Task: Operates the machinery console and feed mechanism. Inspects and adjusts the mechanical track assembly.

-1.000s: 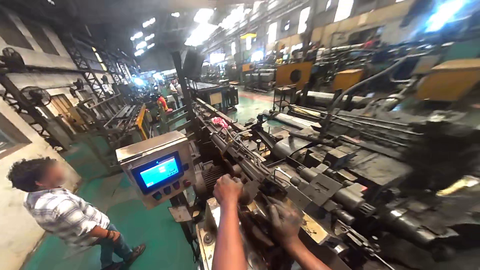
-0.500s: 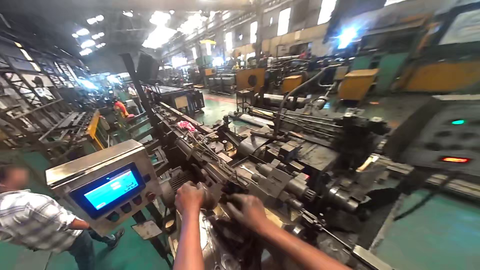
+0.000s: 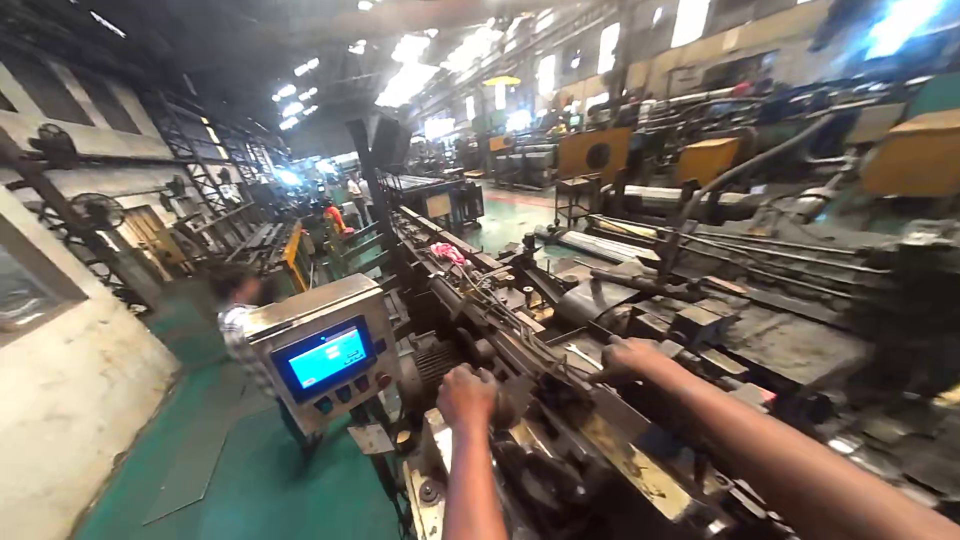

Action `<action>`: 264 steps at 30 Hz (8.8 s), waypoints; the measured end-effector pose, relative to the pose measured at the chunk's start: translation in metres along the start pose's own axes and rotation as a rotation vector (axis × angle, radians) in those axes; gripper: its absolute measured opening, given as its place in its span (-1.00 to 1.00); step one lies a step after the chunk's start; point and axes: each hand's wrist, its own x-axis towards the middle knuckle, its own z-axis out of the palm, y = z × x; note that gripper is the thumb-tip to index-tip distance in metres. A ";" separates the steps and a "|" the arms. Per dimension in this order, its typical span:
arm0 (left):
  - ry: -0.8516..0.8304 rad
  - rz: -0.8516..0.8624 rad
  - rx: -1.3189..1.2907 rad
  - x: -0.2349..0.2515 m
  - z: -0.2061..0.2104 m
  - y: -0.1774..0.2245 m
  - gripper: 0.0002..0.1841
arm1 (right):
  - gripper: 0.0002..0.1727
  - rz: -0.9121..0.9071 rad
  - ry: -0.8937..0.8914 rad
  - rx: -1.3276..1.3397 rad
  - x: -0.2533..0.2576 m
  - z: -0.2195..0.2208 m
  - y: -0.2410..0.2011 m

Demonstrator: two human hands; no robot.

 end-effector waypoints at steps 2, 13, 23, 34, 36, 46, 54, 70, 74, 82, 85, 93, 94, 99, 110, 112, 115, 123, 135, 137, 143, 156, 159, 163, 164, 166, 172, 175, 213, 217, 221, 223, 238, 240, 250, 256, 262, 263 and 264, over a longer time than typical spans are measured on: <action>-0.003 -0.004 0.005 -0.001 0.000 0.001 -0.63 | -0.35 -0.008 -0.043 0.006 0.000 -0.004 0.003; 0.004 -0.020 0.034 -0.003 0.006 0.006 -0.64 | -0.40 -0.036 -0.050 -0.004 -0.006 -0.004 0.007; 0.037 -0.022 0.044 -0.001 0.006 0.008 -0.65 | -0.34 -0.018 -0.021 -0.012 -0.011 -0.007 0.002; 0.033 -0.020 0.055 -0.002 0.003 0.007 -0.66 | -0.37 -0.047 0.032 -0.014 -0.013 -0.004 0.001; 0.031 -0.013 0.044 -0.006 0.010 0.001 -0.65 | -0.37 -0.052 0.031 -0.015 -0.015 0.008 0.002; 0.048 -0.019 0.041 -0.002 0.007 0.005 -0.67 | -0.36 -0.046 0.023 0.000 -0.015 0.001 -0.001; 0.070 -0.017 0.050 0.001 0.007 0.005 -0.67 | -0.41 -0.041 0.039 -0.006 -0.013 0.000 -0.001; 0.074 -0.024 0.050 0.002 0.008 0.005 -0.68 | -0.57 -0.237 0.201 -0.114 -0.018 0.010 0.000; 0.078 -0.021 0.043 0.002 0.010 0.004 -0.68 | -0.71 -0.356 0.293 -0.157 -0.021 0.014 0.002; 0.066 -0.026 0.044 0.003 0.009 0.004 -0.66 | -0.75 -0.477 0.414 -0.180 -0.026 0.021 0.002; 0.073 -0.018 0.043 0.002 0.010 0.005 -0.67 | -0.77 -0.521 0.458 -0.156 -0.027 0.021 0.005; 0.097 0.003 0.046 0.001 0.015 0.002 -0.68 | -0.24 -0.600 0.490 0.440 -0.060 -0.097 -0.038; 0.101 0.011 0.047 0.002 0.014 0.002 -0.68 | -0.19 -0.660 0.584 0.507 -0.077 -0.130 -0.044; 0.101 0.019 0.042 0.003 0.014 0.000 -0.69 | -0.45 -1.202 1.325 0.621 -0.168 -0.244 -0.064; 0.099 0.020 0.026 0.001 0.013 0.002 -0.68 | -0.81 -0.902 0.555 0.418 -0.139 -0.013 -0.062; 0.104 0.016 0.027 0.001 0.013 0.001 -0.67 | -0.71 -0.923 0.415 0.415 -0.144 0.032 -0.060; 0.110 0.019 0.013 0.000 0.013 0.002 -0.68 | -0.65 -0.961 0.383 0.439 -0.159 0.065 -0.054; 0.132 0.022 0.024 -0.002 0.014 0.003 -0.71 | -0.56 -0.899 0.368 0.330 -0.178 0.077 -0.052; 0.147 0.058 0.004 -0.002 0.014 0.001 -0.70 | -0.77 -0.775 1.217 0.739 -0.142 0.123 -0.133; 0.139 0.065 0.002 -0.002 0.014 0.001 -0.69 | -0.78 -0.738 1.297 0.705 -0.138 0.128 -0.137; 0.163 0.064 -0.006 -0.002 0.015 0.001 -0.70 | -0.74 -0.656 1.412 0.667 -0.134 0.129 -0.144; 0.187 0.072 0.002 0.000 0.017 0.000 -0.72 | -0.75 -0.651 1.422 0.681 -0.131 0.131 -0.147; 0.187 0.066 0.008 0.000 0.016 0.001 -0.72 | -0.76 -0.651 1.423 0.681 -0.131 0.131 -0.147; 0.189 0.076 0.013 -0.001 0.016 0.000 -0.73 | -0.75 -0.654 1.427 0.681 -0.131 0.131 -0.147; 0.189 0.077 0.012 0.000 0.016 0.000 -0.73 | -0.74 -0.654 1.421 0.681 -0.131 0.131 -0.147; 0.181 0.079 0.000 -0.001 0.015 0.000 -0.70 | -0.73 -0.654 1.406 0.683 -0.132 0.132 -0.146; 0.179 0.069 0.002 -0.001 0.016 0.001 -0.71 | -0.73 -0.650 1.412 0.682 -0.132 0.131 -0.146; 0.171 0.063 0.003 0.000 0.015 0.001 -0.71 | -0.75 -0.650 1.409 0.682 -0.131 0.131 -0.146; 0.186 0.074 -0.002 0.000 0.016 0.002 -0.72 | -0.74 -0.628 1.431 0.658 -0.132 0.132 -0.147; 0.183 0.063 -0.001 0.001 0.016 0.001 -0.73 | -0.75 -0.626 1.441 0.657 -0.131 0.131 -0.147; 0.195 0.072 -0.018 0.001 0.017 -0.001 -0.73 | -0.74 -0.627 1.443 0.649 -0.130 0.131 -0.148; 0.186 0.058 -0.019 0.001 0.016 0.001 -0.72 | -0.73 -0.623 1.439 0.650 -0.131 0.131 -0.148; 0.178 0.061 -0.024 0.001 0.015 0.001 -0.72 | -0.72 -0.631 1.459 0.659 -0.130 0.132 -0.148; 0.178 0.059 -0.021 0.001 0.016 0.001 -0.72 | -0.73 -0.627 1.456 0.653 -0.130 0.132 -0.148; 0.178 0.060 -0.015 0.000 0.015 0.001 -0.71 | -0.74 -0.618 1.468 0.646 -0.129 0.132 -0.149; 0.167 0.069 -0.025 0.000 0.015 0.001 -0.70 | -0.73 -0.626 1.471 0.655 -0.129 0.132 -0.149; 0.174 0.077 -0.018 0.001 0.015 0.000 -0.73 | -0.73 -0.630 1.469 0.657 -0.129 0.132 -0.148; 0.173 0.078 -0.020 0.001 0.015 -0.001 -0.72 | -0.73 -0.629 1.469 0.657 -0.130 0.132 -0.148; 0.176 0.080 -0.022 0.002 0.016 -0.001 -0.72 | -0.73 -0.630 1.470 0.657 -0.129 0.132 -0.148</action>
